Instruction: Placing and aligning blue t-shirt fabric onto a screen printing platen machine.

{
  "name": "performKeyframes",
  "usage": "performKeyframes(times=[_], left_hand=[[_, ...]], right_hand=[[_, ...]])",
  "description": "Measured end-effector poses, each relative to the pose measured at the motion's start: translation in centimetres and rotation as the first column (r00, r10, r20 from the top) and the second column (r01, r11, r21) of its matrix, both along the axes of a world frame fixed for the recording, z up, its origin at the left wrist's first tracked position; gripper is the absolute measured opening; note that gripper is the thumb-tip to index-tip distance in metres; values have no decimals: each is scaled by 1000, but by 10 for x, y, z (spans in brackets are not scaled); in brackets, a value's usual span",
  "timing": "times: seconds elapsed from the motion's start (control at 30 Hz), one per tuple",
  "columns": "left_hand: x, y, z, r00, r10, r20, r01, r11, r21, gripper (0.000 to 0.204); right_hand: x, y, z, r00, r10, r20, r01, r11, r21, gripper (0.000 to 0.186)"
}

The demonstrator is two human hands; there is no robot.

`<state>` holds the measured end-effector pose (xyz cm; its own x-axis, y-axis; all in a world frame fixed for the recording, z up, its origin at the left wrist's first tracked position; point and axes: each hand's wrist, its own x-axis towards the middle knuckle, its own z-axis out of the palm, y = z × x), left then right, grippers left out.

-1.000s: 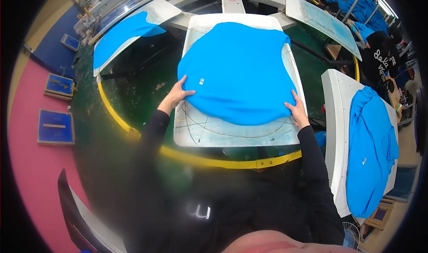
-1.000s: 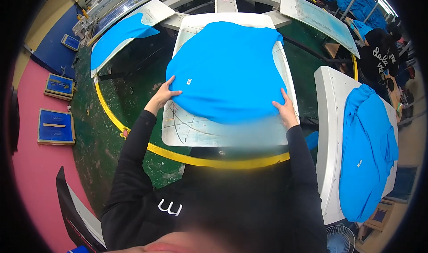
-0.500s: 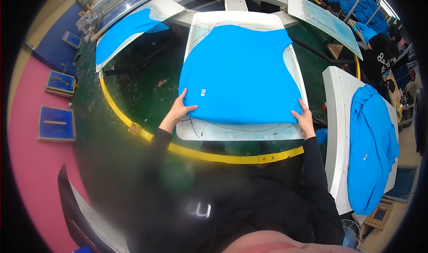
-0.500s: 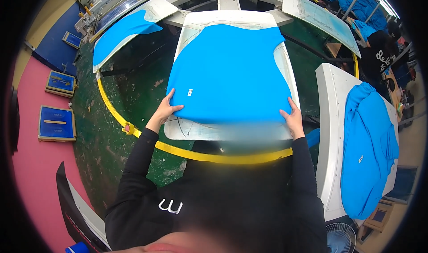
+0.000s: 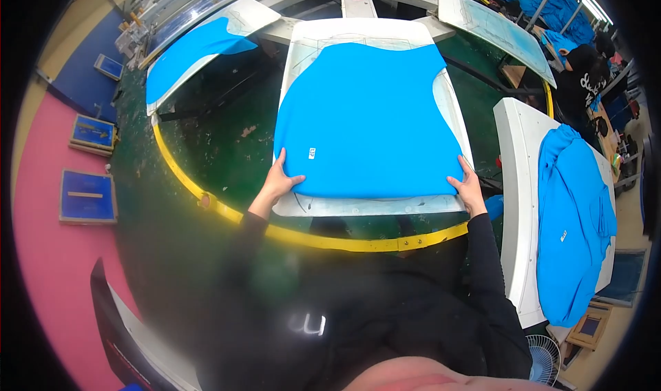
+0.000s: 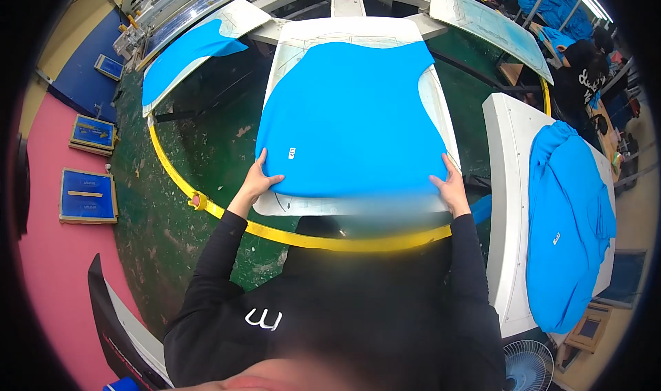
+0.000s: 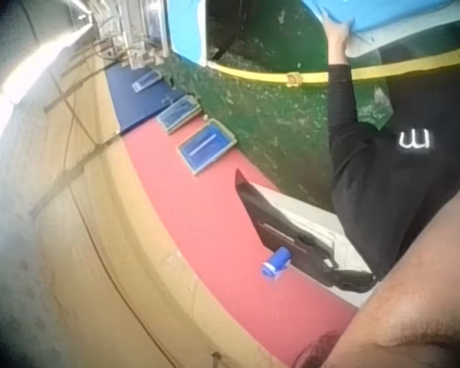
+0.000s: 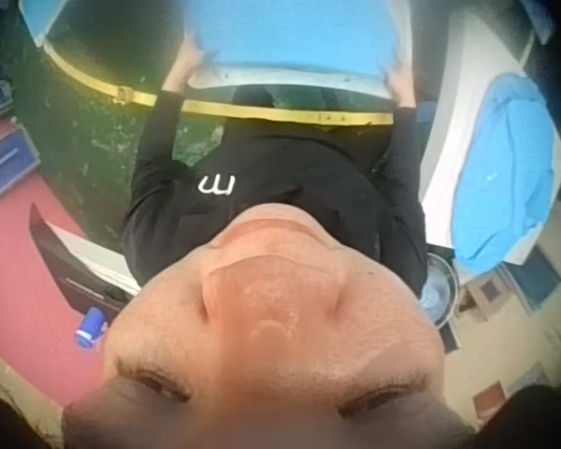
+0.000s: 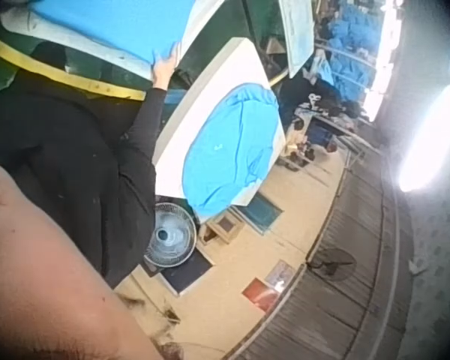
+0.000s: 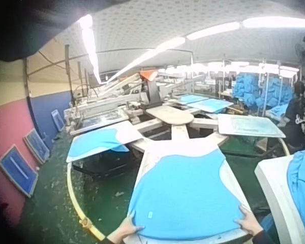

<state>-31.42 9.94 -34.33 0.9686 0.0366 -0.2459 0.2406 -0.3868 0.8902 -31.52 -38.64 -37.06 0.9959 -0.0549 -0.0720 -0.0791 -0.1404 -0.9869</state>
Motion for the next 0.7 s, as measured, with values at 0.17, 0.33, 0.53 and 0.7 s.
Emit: performKeyframes(times=[0.17, 0.33, 0.53, 0.7], left_hand=[[1, -1, -3, 1000, -5, 21, 1, 979, 202, 102], [-2, -7, -20, 980, -57, 191, -27, 912, 410, 98], [-40, -26, -50, 949, 308, 67, -287, 932, -222, 64], [-53, -33, -34, 986, 162, 40, -158, 984, -78, 56]], right_hand=[[-2, -5, -8, 999, 27, -41, -30, 996, -89, 75], [-6, -2, -16, 987, 38, 159, 29, 916, -400, 67], [-34, 20, -11, 987, -97, 129, 144, 891, -430, 43], [-48, 41, -7, 977, -169, 131, 192, 965, -182, 42]])
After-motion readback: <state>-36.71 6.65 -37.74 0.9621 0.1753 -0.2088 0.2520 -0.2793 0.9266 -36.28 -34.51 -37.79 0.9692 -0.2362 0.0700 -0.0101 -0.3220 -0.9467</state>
